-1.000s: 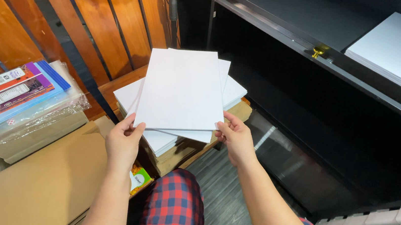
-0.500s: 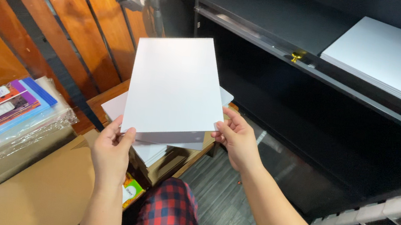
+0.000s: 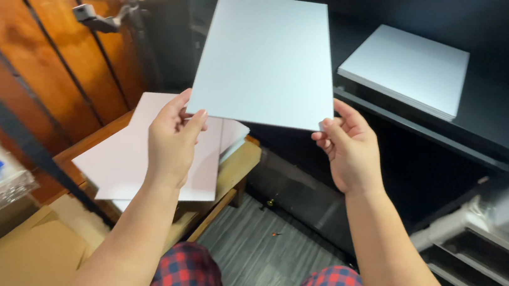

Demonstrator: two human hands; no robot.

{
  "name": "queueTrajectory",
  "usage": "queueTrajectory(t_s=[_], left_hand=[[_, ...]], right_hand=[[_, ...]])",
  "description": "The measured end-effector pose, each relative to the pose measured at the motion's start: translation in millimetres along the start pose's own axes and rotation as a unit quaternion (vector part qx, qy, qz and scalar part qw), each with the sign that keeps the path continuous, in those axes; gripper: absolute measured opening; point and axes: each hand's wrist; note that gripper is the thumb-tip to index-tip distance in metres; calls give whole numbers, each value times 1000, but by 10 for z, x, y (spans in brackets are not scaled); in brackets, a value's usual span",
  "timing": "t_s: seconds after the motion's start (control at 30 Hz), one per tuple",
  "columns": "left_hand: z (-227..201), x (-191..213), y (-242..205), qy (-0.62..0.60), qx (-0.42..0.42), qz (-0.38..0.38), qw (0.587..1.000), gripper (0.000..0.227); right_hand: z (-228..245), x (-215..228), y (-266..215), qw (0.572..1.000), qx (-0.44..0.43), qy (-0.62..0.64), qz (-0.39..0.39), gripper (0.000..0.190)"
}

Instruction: The person repeatedly picks up small stacks of white paper from a cardboard box and places them onto a black shelf. They handle the paper by hand, aligning the sheets as they transfer them from the box to the shelf.

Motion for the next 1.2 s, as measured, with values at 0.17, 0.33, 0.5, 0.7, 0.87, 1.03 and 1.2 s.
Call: queueTrajectory(t_s=[0.17,0.33,0.5,0.7,0.87,1.03,1.2], left_hand=[[-79,-732,282,-41,30,66,997,48],[-244,-1342,368,-31,56,133,989,53],[-235,-1858,431,-21,59,174,983,59],[-160,-2302,471,-21,55,195,979,64],[-126,-2487,472,-26,58,207,976,65],[-132,-2560,454,-23,58,213,975,67],[-109,-2632,462,-39,52,207,976,68]], right_hand=[[417,344,73,997,49,-31,-47,44],[652,728,150,991,77,-63,-91,46],[770,1082,209,985,89,-84,-125,47],[790,1355,271,979,97,-93,-156,45],[803,1469,318,976,95,-87,-175,45],[771,1591,374,975,92,-67,-189,48],[794,1642,372,977,73,-51,-193,52]])
Point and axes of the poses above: each hand's wrist, its own y-axis towards the middle knuckle, its own x-axis out of the back of the hand, z = x × y, and after that the axes turned 11 degrees about y, right-handed
